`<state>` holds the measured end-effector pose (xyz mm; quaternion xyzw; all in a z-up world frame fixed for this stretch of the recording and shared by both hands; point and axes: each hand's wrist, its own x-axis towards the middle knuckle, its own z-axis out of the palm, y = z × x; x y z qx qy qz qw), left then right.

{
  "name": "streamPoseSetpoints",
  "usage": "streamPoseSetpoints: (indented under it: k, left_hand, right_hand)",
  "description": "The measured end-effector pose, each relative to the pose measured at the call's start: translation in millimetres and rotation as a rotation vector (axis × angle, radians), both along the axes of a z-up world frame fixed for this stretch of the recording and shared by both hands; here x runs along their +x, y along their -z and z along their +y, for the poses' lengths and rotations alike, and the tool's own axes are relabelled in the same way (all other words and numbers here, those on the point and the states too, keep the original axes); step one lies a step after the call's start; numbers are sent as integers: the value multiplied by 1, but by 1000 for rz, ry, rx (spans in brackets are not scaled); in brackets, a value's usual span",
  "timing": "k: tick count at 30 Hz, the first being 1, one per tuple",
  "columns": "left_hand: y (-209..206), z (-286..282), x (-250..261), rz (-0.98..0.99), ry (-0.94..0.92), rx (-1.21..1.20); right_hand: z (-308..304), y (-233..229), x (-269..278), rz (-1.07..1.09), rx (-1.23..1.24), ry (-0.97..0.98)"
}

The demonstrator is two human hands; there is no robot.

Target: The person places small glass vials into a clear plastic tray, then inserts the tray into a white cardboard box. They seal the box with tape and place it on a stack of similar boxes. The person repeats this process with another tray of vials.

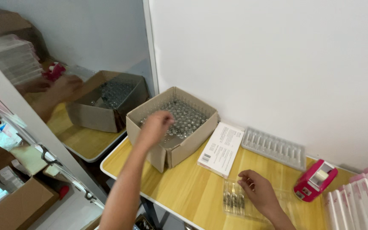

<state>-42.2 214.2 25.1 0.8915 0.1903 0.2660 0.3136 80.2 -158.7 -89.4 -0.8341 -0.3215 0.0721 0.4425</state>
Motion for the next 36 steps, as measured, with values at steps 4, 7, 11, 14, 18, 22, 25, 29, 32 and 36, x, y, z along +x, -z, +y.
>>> streamPoseSetpoints:
  k: [4,7,11,14,18,22,25,29,32,36]
  left_hand:
    - [15,86,-13,-63,-205,296]
    - [41,119,-1,20,-246,329]
    - [67,139,21,149,-251,357]
    - [76,145,32,258,-273,390]
    - [77,148,35,154,-299,399]
    - [81,150,38,241,-320,389]
    - [86,153,42,258,-342,376]
    - [92,156,47,284,-319,463]
    - [92,161,52,353,-332,428]
    - [90,159,48,358,-306,458]
  right_hand:
    - [29,-18,-4,3,99,-20]
    - [74,-42,-19,-79,82,-105]
    - [165,-78,-35,-266,144,-347]
    - [242,-93,-38,-406,88,-406]
    - [322,-91,-33,-639,71,-408]
    - [369,-69,-17,-641,-149,-403]
    - [383,-52,-6,-633,-121,-404]
    - [382,-40,1,-521,-251,-382]
    - [371,-47,5,-518,-143,-377]
    - [319,-71,25,-113,112,-304]
